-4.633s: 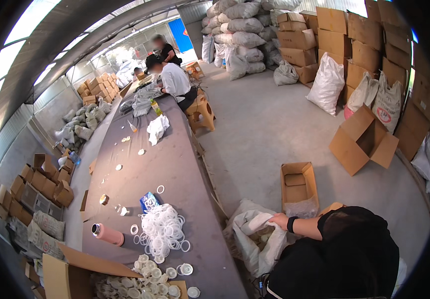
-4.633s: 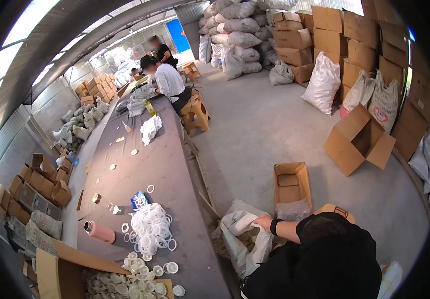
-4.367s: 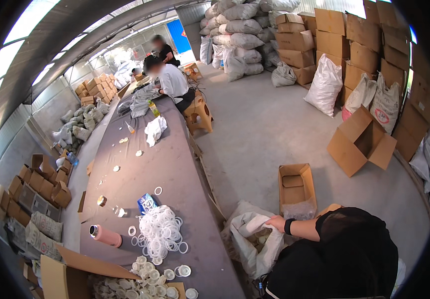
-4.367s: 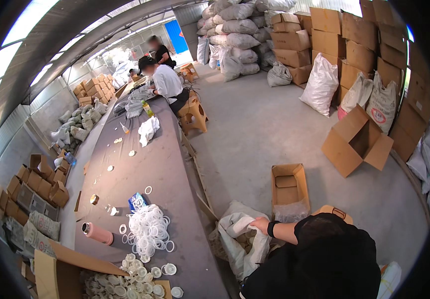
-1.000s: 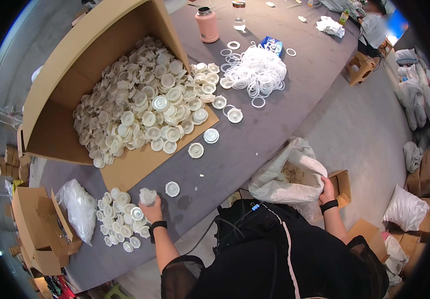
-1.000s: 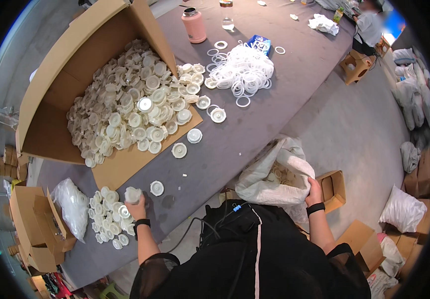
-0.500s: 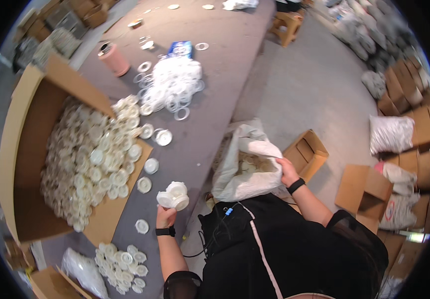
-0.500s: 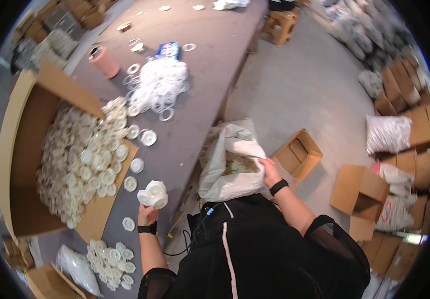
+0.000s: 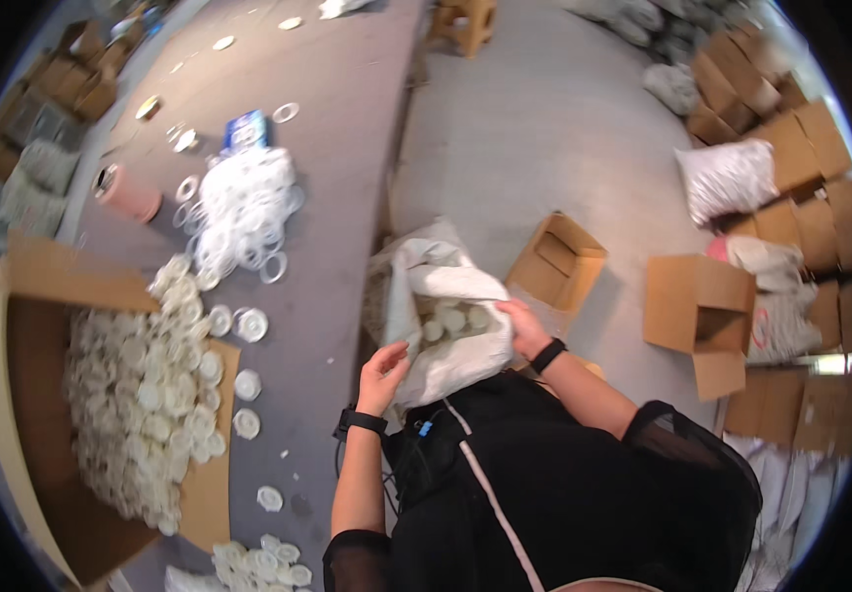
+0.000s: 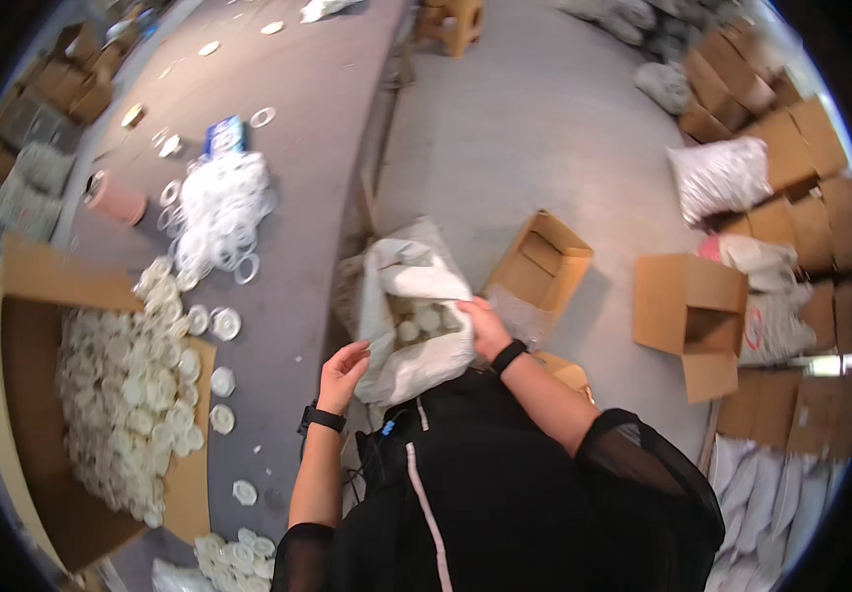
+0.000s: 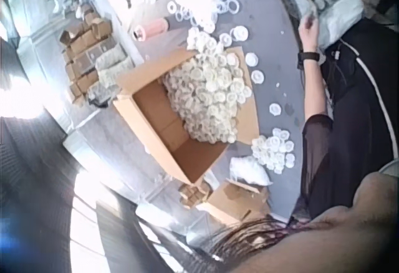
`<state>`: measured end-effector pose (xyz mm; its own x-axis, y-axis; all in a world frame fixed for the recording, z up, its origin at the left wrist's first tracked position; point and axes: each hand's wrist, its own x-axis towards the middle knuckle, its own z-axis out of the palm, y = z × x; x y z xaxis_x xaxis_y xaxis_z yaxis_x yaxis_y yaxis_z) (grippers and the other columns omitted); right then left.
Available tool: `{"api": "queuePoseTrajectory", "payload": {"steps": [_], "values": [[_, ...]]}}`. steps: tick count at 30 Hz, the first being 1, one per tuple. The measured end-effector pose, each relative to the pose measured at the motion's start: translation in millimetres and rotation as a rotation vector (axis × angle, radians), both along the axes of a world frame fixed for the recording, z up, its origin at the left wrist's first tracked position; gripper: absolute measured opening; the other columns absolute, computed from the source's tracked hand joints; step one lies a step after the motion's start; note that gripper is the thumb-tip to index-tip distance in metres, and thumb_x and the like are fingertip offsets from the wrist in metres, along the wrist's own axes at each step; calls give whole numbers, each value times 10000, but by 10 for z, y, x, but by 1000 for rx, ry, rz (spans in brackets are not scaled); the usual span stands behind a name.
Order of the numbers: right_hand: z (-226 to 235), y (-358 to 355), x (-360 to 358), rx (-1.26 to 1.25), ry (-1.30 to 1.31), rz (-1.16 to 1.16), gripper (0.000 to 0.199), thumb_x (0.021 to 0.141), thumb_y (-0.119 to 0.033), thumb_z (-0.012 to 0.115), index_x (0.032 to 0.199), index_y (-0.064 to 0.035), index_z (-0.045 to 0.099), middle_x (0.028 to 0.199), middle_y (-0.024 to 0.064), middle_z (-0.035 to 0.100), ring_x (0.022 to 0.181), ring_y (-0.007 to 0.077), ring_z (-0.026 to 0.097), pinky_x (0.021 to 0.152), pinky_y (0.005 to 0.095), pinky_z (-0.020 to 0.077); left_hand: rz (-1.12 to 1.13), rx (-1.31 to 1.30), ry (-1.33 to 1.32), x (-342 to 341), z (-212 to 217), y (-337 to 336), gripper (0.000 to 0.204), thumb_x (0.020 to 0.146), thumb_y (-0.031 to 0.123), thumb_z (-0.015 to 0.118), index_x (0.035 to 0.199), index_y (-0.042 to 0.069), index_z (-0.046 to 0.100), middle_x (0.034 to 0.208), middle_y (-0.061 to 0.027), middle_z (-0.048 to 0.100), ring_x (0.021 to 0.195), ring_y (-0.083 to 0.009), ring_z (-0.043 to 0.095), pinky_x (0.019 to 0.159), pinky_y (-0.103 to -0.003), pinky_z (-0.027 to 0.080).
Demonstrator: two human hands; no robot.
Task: The recorder is sorting various white plastic/rubber rings and lids from boxes and bags onto a table in a manufacturing facility.
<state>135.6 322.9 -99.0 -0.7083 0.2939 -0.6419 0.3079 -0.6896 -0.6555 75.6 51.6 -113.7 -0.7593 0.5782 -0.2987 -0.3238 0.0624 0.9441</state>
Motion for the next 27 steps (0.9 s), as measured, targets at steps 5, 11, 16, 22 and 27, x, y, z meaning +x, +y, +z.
{"api": "queuePoseTrajectory", "payload": {"steps": [5, 11, 16, 22, 27], "values": [[-26, 179, 79, -25, 15, -4, 232, 781, -115, 510, 983, -2, 532, 958, 106, 580, 884, 213, 552, 820, 349, 431, 738, -592, 474, 230, 42, -1138, 287, 753, 74, 564, 1034, 31, 522, 1080, -120, 500, 1010, -233, 470, 873, -334, 367], [-282, 202, 25, 44, -31, 89, 291, 787, -148, 513, 1035, 4, 516, 995, 118, 573, 901, 231, 548, 833, 340, 422, 1143, -1571, 372, 1088, -47, -2258, 513, 685, 186, 614, 1149, 68, 428, 1214, -252, 332, 1130, -400, 320, 952, -440, 258], [-387, 235, -32, -45, -68, 191, 329, 800, -182, 498, 1072, 3, 497, 1017, 125, 569, 923, 253, 544, 848, 366, 422, 1085, -1396, 342, 1284, -49, -2656, 537, 623, 201, 644, 1114, 77, 465, 1078, -210, 442, 1006, -363, 408, 855, -445, 340], [-141, -102, -214, -54, -111, 235, 274, 804, -147, 489, 1026, 13, 506, 994, 132, 564, 907, 247, 541, 811, 364, 432, 1389, -1640, 449, 1758, 322, -2979, 488, 588, 208, 664, 1023, 47, 514, 969, -188, 471, 903, -348, 448, 774, -430, 370], [-302, -112, -269, -4, -122, 263, 263, 801, -142, 489, 1008, 18, 505, 974, 134, 565, 897, 250, 542, 802, 368, 438, 1729, -1662, 291, 2415, 98, -3565, 537, 646, 270, 669, 1066, -6, 481, 1032, -219, 466, 970, -374, 431, 844, -445, 346]]}}
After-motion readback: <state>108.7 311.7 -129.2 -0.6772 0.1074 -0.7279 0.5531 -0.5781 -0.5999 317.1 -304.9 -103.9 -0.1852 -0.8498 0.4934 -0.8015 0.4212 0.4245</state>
